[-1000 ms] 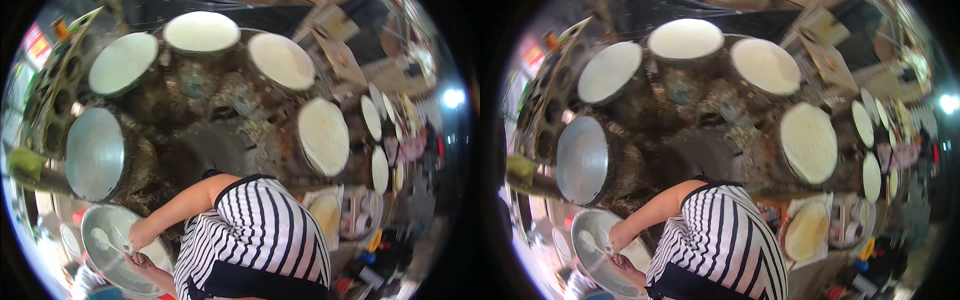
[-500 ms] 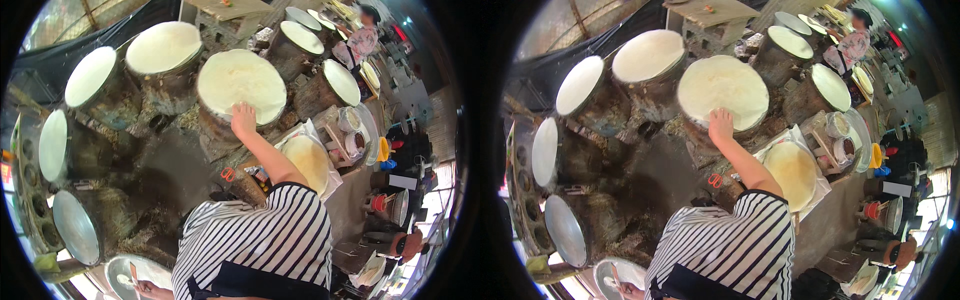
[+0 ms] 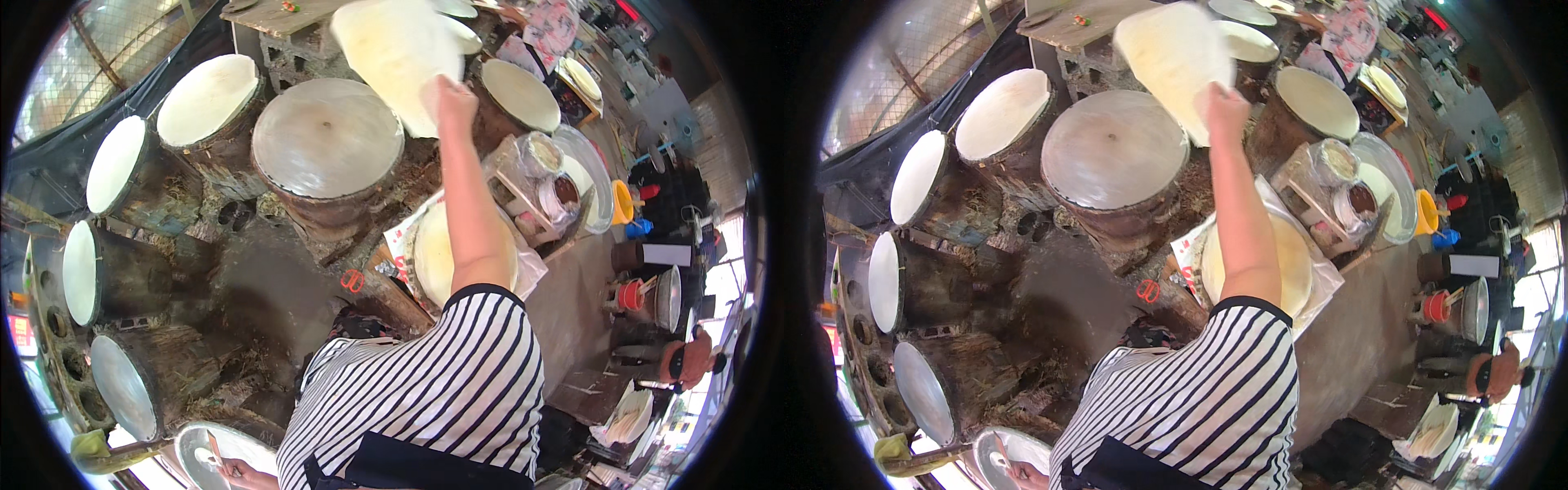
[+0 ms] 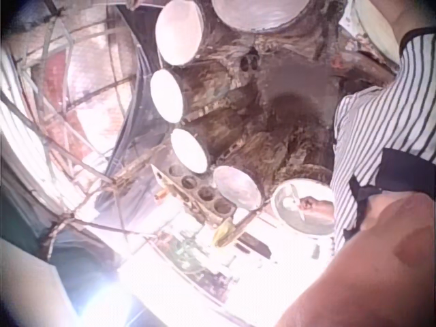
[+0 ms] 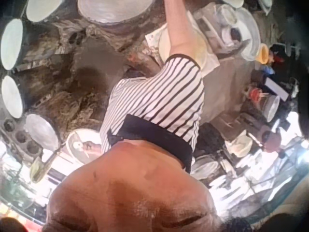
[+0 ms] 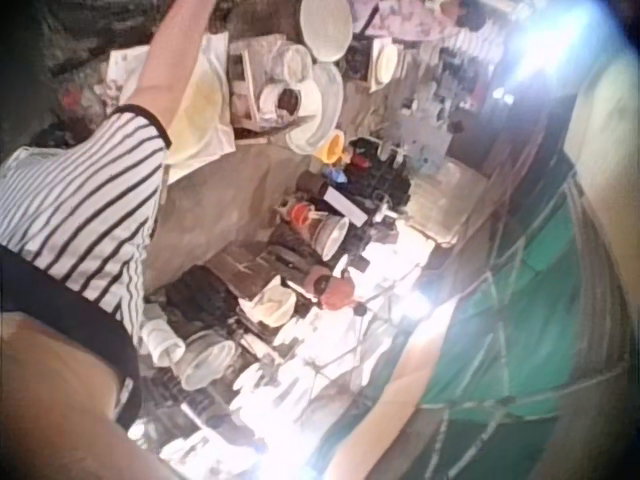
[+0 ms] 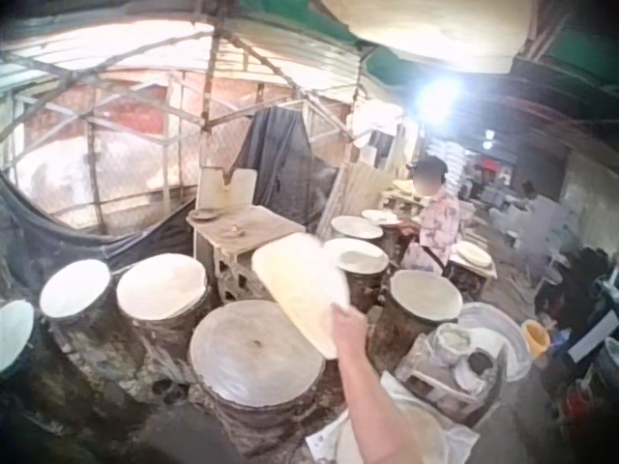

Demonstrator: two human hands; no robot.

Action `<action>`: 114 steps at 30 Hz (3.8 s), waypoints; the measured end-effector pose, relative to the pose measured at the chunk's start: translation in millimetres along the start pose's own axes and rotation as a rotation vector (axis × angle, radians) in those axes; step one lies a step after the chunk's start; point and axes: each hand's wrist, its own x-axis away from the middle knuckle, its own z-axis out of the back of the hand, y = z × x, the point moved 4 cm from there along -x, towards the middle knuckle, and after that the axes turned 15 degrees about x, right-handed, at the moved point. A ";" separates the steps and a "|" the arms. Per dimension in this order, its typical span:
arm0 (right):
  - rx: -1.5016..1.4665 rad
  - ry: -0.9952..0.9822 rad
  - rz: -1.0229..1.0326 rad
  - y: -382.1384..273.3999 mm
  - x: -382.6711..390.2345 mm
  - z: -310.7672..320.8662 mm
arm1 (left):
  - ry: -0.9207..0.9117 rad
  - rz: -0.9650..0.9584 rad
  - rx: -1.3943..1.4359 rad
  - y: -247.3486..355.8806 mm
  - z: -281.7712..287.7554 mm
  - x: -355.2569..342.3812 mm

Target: The person ladles batter from a large metal bowl onto several hot round pans, spreads it into thin crepes using a wooden spreader, and removes the cooked crepes to a stack. The process is repeated continuously across multiple pans.

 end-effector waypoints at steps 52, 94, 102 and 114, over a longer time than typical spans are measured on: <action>1.345 -0.938 -0.271 283.4 -45.8 -37.5 | 0.089 -0.088 0.226 -2.8 53.4 15.8; 0.336 -2.060 2.758 -81.6 1016.0 -133.4 | 0.875 -0.115 -0.491 58.0 229.1 -104.8; 0.567 -2.231 2.641 -73.8 1012.1 -147.0 | 0.867 0.113 -0.552 68.4 199.2 -111.1; 0.332 -2.167 2.499 -66.1 1020.1 -180.0 | 0.913 -0.002 -0.414 42.6 213.8 -133.2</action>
